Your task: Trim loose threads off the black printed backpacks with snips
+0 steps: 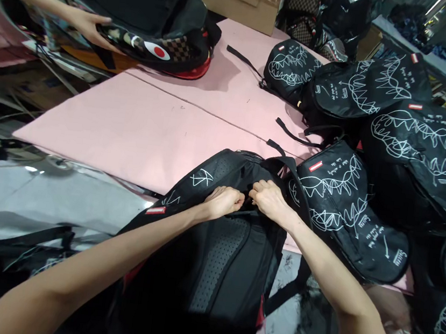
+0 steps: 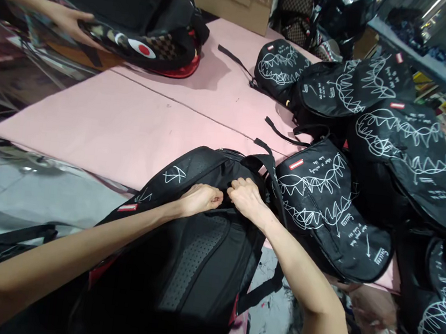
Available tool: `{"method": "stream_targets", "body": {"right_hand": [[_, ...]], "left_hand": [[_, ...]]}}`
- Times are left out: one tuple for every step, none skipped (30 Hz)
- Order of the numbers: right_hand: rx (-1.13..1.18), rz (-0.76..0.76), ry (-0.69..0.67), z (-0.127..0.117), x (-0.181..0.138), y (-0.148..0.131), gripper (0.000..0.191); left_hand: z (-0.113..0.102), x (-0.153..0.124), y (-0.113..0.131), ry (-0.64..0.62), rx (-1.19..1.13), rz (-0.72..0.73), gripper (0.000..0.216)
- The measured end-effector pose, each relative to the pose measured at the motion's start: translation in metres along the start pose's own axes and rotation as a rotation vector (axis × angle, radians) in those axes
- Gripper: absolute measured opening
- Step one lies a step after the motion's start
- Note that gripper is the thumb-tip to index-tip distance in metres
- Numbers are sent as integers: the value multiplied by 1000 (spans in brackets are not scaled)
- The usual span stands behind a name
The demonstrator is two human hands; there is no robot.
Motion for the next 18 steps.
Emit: {"method": "stream_targets", "body": {"right_hand": [[-4, -6, -2, 0, 1, 0, 10], [-4, -3, -3, 0, 0, 0, 12], [1, 18, 1, 0, -1, 1, 12], [16, 57, 12, 0, -3, 2, 11], [48, 111, 33, 0, -7, 5, 9], [96, 173, 62, 0, -11, 7, 9], [159, 235, 97, -1, -15, 10, 13], [227, 293, 138, -1, -20, 13, 17], [296, 345, 179, -1, -24, 16, 21], [361, 390, 216, -1, -27, 17, 23], [422, 432, 243, -1, -30, 18, 24], [476, 472, 257, -1, -33, 17, 24], [525, 505, 257, -1, -35, 15, 24], [569, 527, 244, -1, -38, 10, 23], [603, 530, 223, -3, -42, 3, 23], [623, 516, 202, -6, -47, -6, 21], [626, 487, 188, -10, -55, -16, 20], [616, 445, 182, -15, -64, -29, 18]], "left_hand": [[-1, 0, 1, 2, -10, -6, 17], [-3, 0, 2, 4, -22, -13, 17], [-6, -1, 3, 7, -35, -19, 17], [-8, -1, 3, 11, -46, -24, 18], [-12, -2, 3, 31, -74, -35, 20], [-15, -3, 1, 69, -124, -51, 25], [-19, -5, -3, 125, -187, -71, 31], [-22, -7, -8, 186, -248, -93, 35], [-25, -10, -14, 239, -289, -106, 38], [-27, -13, -19, 272, -300, -95, 38], [-28, -17, -24, 285, -273, -54, 36], [-28, -22, -27, 281, -216, 9, 32], [-28, -29, -28, 278, -156, 80, 27], [-28, -38, -28, 283, -107, 150, 21], [-28, -48, -25, 297, -68, 208, 16], [-28, -61, -21, 315, -35, 249, 15], [-28, -77, -15, 326, -8, 276, 17], [-28, -94, -8, 321, 12, 301, 21]]}}
Point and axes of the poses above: each hand's wrist, its own x-axis towards the middle knuckle, its own z-axis out of the palm, y = z × x, the point moved 2 cm from there along x, towards the middle knuckle, and after that the axes turned 10 degrees about x, right-handed, at the moved point
